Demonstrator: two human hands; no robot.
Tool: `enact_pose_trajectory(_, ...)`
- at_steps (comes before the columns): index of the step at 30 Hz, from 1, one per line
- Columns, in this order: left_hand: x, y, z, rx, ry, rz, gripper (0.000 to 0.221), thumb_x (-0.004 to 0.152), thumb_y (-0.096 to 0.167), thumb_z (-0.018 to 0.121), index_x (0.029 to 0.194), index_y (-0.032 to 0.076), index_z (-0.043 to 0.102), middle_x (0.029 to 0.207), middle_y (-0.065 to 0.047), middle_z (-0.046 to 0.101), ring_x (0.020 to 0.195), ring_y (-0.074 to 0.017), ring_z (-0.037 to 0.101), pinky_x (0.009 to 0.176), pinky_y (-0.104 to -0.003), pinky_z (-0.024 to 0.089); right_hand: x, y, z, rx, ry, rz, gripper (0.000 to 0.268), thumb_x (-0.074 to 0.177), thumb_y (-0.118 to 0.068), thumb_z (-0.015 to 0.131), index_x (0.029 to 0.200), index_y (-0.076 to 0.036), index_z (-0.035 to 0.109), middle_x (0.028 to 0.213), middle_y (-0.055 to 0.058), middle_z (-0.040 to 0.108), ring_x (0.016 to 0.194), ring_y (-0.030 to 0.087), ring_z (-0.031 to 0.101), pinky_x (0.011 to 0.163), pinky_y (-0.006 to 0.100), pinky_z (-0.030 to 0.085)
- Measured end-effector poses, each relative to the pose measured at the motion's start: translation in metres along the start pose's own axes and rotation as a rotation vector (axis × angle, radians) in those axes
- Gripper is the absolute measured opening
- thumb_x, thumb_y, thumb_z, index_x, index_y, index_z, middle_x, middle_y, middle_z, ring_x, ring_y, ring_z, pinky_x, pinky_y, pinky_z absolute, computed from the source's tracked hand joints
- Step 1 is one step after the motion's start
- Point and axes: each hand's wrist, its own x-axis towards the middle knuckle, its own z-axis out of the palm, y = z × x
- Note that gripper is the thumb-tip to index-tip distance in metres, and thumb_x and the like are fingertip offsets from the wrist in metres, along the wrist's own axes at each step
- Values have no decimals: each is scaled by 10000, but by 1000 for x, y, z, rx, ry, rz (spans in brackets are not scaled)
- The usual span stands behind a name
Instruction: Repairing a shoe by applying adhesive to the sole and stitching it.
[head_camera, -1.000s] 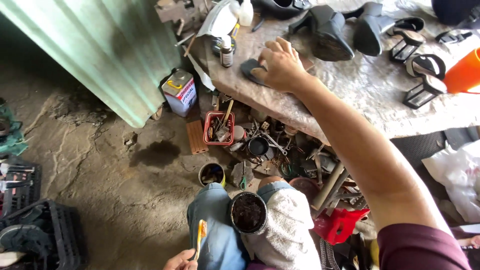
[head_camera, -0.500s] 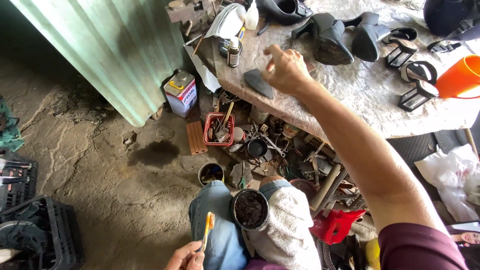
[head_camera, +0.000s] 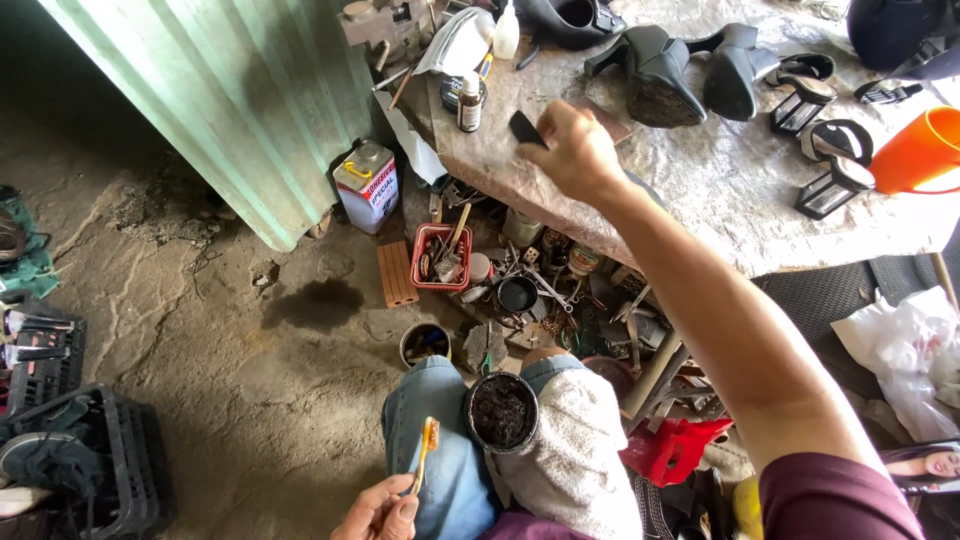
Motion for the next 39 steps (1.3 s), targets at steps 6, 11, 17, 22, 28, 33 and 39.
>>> enact_pose_trajectory(6, 15, 64, 1, 232, 6, -28, 231, 871, 222, 697, 1049, 172, 836, 599, -1, 731, 476, -70, 649, 511, -190, 543, -89, 0, -25, 384, 88, -218, 233, 1024, -101, 638, 1105, -12, 438, 1013, 231, 681, 735, 275, 736, 519, 312, 602)
enact_pose_trajectory(11, 35, 101, 9, 398, -166, -140, 218, 865, 241, 737, 1058, 146, 769, 849, -10, 862, 704, -61, 836, 655, -192, 660, -207, 53, 5, 451, 5, -26, 267, 1022, -78, 609, 1220, -6, 445, 987, 195, 709, 716, 228, 731, 552, 306, 661)
enact_pose_trajectory(17, 82, 130, 48, 557, -594, 295, 194, 982, 87, 644, 1154, 52, 727, 715, -9, 602, 533, -125, 518, 511, -289, 441, -303, 114, 78, 444, 12, 410, 306, 1089, -225, 419, 1311, -29, 497, 949, 180, 693, 772, 215, 727, 533, 318, 606)
enact_pose_trajectory(22, 90, 83, 95, 1114, -879, 136, 232, 882, 235, 648, 1109, 230, 699, 827, -100, 667, 720, -380, 704, 610, -529, 564, -343, 115, 96, 954, 183, 620, 353, 1041, -145, 538, 1374, -35, 581, 975, 197, 684, 819, 271, 707, 750, 463, 662)
enact_pose_trajectory(28, 101, 53, 142, 1357, -932, 181, 330, 969, 63, 479, 1220, 16, 689, 952, -173, 711, 812, -337, 753, 663, -472, 591, -355, 131, 95, 800, 120, 590, 232, 1022, -125, 611, 1227, -95, 715, 950, 126, 717, 911, 183, 676, 848, 401, 589)
enact_pose_trajectory(33, 99, 96, 135, 1304, -1055, 109, 323, 972, 129, 429, 1148, 81, 695, 927, -169, 674, 823, -356, 726, 656, -498, 566, -346, 132, 95, 838, 184, 579, 258, 1014, -55, 641, 1264, -50, 705, 993, 126, 722, 928, 166, 669, 872, 378, 587)
enact_pose_trajectory(39, 100, 58, 140, 1346, -1004, 191, 298, 973, 114, 437, 1050, 94, 724, 904, -130, 687, 788, -300, 734, 617, -437, 570, -342, 131, 105, 996, 130, 585, 290, 1004, -103, 675, 1279, -11, 672, 937, 101, 730, 814, 138, 693, 750, 326, 631)
